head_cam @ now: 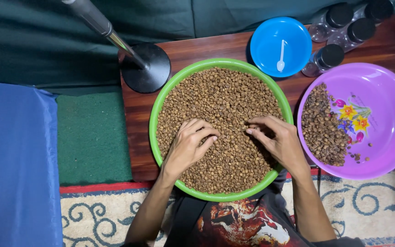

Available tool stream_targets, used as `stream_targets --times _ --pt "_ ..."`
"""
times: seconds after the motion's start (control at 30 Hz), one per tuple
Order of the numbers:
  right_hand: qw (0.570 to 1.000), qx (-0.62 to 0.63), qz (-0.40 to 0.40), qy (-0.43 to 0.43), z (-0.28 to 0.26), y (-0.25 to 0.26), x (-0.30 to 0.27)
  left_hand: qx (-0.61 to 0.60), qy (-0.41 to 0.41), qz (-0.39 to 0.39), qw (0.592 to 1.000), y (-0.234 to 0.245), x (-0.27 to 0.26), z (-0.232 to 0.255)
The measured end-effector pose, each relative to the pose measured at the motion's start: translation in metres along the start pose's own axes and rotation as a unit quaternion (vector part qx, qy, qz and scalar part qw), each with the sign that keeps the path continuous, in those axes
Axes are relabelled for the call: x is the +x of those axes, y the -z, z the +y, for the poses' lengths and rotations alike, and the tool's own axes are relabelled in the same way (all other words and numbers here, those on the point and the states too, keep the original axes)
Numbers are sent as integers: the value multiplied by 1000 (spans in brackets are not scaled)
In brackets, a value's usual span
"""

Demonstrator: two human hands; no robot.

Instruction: Sorting coffee beans by hand to remove defects, moving them from a green bowl to a purple tray.

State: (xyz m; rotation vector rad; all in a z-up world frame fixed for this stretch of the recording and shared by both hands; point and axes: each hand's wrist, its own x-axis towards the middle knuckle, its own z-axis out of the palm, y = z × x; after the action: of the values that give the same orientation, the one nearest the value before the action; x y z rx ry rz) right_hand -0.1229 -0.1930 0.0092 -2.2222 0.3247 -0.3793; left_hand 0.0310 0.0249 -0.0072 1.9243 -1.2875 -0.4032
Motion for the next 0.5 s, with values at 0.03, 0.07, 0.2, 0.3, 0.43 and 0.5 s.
stream_targets --times 0.03,0.07,0.2,0.3,0.43,0.5 --pt "1000 11 2 0 1 0 -1 -16 -2 18 1000 1 1 3" --pt "1000 13 3 0 2 0 -2 -14 -2 17 1000 0 3 3" --pt "999 42 9 2 3 0 -7 -79 13 70 994 -2 14 15" --pt "999 52 11 -5 9 8 -13 -120 31 63 990 -12 25 27" --pt "998 59 27 -22 12 32 -21 -141 45 23 989 -36 49 50" --pt "997 39 45 -40 20 49 -31 -135 33 1 990 -53 64 59"
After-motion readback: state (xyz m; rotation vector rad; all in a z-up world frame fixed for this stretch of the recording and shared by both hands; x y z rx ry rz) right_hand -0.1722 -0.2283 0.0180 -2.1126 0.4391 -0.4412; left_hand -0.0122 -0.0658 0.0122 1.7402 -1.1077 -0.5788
